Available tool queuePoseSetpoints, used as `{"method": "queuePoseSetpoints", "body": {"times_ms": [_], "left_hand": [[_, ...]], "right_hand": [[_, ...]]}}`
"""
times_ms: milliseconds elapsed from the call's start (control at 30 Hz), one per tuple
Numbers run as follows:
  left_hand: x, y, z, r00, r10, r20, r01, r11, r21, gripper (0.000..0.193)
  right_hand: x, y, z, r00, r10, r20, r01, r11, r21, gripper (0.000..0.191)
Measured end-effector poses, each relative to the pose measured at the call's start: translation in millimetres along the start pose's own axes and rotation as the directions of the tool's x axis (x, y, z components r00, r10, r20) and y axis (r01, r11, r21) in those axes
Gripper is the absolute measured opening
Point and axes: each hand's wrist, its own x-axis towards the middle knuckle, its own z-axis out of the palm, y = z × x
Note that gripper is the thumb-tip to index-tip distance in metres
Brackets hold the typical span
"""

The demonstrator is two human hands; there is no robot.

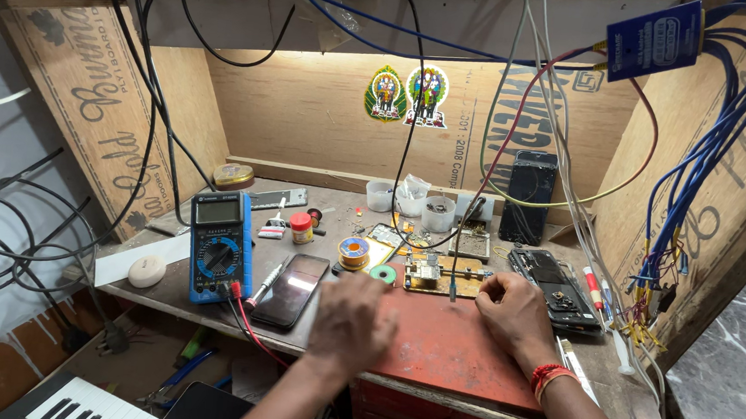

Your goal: The person works at an electronics repair bench disassembling a smartphone. They pick up the phone, open its back cover, remove the battery, and use a multimeter and a red marker to test and mark the phone's internal board while handling other phone parts on the bench.

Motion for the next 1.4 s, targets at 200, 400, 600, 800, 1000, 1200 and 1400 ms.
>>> {"method": "queuePoseSetpoints", "body": {"times_ms": [200, 400, 600, 800, 1000, 1200, 1400], "left_hand": [[14.1, 41.0, 28.6, 0.988, 0.153, 0.035, -0.147, 0.981, -0.129, 0.021], [29.8, 39.0, 44.0, 0.981, -0.059, 0.184, 0.107, 0.959, -0.263, 0.026], [28.9, 33.3, 47.0, 0.992, -0.088, 0.095, 0.114, 0.943, -0.314, 0.027], [27.8, 36.1, 44.5, 0.99, -0.101, 0.101, 0.126, 0.949, -0.289, 0.028], [28.1, 35.1, 44.8, 0.976, -0.149, 0.161, 0.186, 0.951, -0.248, 0.03], [27.5, 35.4, 44.7, 0.983, -0.147, 0.106, 0.171, 0.947, -0.273, 0.029], [27.6, 36.4, 41.7, 0.975, -0.188, 0.117, 0.213, 0.936, -0.28, 0.032]], "right_hand": [[-0.4, 3.1, 1.9, 0.999, -0.035, -0.023, 0.035, 0.999, 0.014, 0.017], [0.5, 6.4, 3.9, 0.996, -0.072, -0.056, 0.075, 0.996, 0.038, 0.017], [1.4, 11.3, 6.5, 0.997, -0.065, -0.044, 0.067, 0.997, 0.043, 0.018], [-0.6, 7.8, 5.2, 0.996, -0.063, -0.056, 0.066, 0.996, 0.059, 0.018], [-4.3, 4.0, 3.3, 0.999, -0.016, -0.045, 0.018, 0.999, 0.03, 0.018], [-3.1, 4.7, 3.6, 0.998, -0.024, -0.055, 0.027, 0.999, 0.044, 0.018], [-1.7, 8.0, 4.7, 0.999, -0.028, -0.045, 0.03, 0.999, 0.038, 0.018]]}}
